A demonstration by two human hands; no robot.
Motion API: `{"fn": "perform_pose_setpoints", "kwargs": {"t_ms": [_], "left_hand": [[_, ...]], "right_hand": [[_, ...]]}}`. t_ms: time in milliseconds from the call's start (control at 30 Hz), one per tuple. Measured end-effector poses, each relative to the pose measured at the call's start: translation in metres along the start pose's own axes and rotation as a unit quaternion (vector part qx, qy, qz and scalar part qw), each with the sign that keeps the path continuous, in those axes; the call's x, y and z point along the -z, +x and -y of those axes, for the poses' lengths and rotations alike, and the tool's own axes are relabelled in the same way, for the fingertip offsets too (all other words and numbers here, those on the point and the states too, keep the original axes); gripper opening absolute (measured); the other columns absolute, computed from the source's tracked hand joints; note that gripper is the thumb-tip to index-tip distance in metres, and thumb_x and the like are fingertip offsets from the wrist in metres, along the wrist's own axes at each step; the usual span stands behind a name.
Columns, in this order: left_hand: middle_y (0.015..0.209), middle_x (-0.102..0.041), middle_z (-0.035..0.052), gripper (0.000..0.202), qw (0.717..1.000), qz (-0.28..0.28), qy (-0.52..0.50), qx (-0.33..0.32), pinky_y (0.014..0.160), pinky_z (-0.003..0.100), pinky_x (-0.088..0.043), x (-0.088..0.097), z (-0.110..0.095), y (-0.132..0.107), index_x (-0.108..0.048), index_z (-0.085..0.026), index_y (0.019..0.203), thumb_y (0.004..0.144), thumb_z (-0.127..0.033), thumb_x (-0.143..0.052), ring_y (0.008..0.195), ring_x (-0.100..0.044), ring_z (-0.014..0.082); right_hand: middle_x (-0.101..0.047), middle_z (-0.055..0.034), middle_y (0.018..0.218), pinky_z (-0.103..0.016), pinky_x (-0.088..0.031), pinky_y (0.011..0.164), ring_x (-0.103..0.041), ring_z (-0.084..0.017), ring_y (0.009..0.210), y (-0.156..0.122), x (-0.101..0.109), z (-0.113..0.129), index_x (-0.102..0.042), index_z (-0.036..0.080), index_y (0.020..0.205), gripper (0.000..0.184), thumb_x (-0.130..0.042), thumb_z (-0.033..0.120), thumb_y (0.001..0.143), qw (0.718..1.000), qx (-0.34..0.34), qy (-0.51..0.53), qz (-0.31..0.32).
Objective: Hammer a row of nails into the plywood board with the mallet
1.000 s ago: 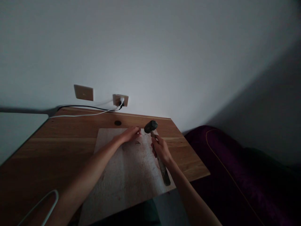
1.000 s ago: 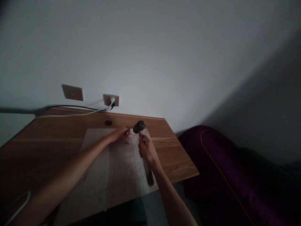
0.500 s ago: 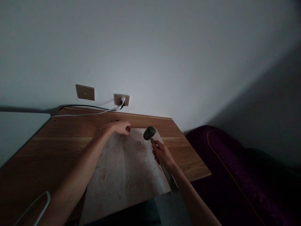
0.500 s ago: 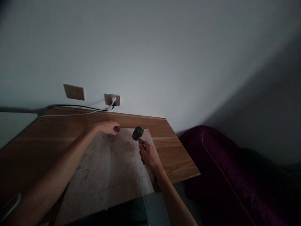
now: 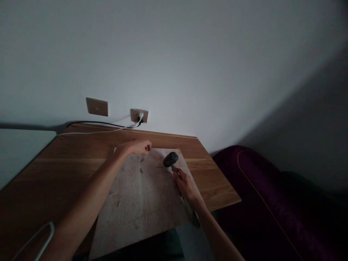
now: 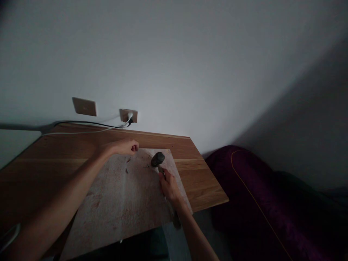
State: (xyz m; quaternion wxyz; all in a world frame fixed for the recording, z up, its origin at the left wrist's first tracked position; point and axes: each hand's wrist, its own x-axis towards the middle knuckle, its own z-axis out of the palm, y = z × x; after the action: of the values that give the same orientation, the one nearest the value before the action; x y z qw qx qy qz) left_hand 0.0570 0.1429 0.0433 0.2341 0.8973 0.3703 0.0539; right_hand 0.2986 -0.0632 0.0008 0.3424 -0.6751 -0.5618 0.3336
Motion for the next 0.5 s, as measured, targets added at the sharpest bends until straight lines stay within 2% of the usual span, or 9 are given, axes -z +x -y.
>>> {"fn": "perform_pose_setpoints", "kwargs": {"t_ms": [167,300,500], "left_hand": [[0.091,-0.079,0.0038,0.025,0.994,-0.067,-0.04,-0.072,0.074,0.022,-0.049,-0.003,-0.007,0.007,-0.077,-0.017,0.094,0.079,-0.007,-0.06,0.083,-0.071,0.0166],[0.087,-0.078,0.0029,0.023,0.992,-0.051,-0.046,-0.106,0.072,0.022,-0.048,-0.013,-0.017,0.011,-0.076,-0.017,0.091,0.079,-0.005,-0.061,0.08,-0.071,0.0162],[0.094,-0.08,0.0047,0.029,0.994,-0.061,-0.02,-0.089,0.075,0.025,-0.049,-0.03,-0.023,0.016,-0.077,-0.018,0.092,0.076,-0.002,-0.06,0.087,-0.073,0.0208]], "right_hand": [[-0.051,0.0046,0.057,-0.026,-0.036,0.037,-0.046,-0.013,0.039,-0.001,-0.001,0.001,-0.064,0.017,0.112,0.044,-0.045,0.054,0.096,1.0,-0.003,0.003,-0.002],[-0.05,0.0053,0.056,-0.025,-0.034,0.035,-0.046,-0.013,0.038,0.0,-0.002,0.0,-0.064,0.018,0.111,0.044,-0.046,0.056,0.095,1.0,-0.006,0.002,-0.005],[-0.051,0.0052,0.057,-0.024,-0.034,0.036,-0.046,-0.012,0.039,0.0,-0.001,-0.001,-0.065,0.019,0.112,0.044,-0.048,0.057,0.095,1.0,-0.004,0.005,-0.006]]}}
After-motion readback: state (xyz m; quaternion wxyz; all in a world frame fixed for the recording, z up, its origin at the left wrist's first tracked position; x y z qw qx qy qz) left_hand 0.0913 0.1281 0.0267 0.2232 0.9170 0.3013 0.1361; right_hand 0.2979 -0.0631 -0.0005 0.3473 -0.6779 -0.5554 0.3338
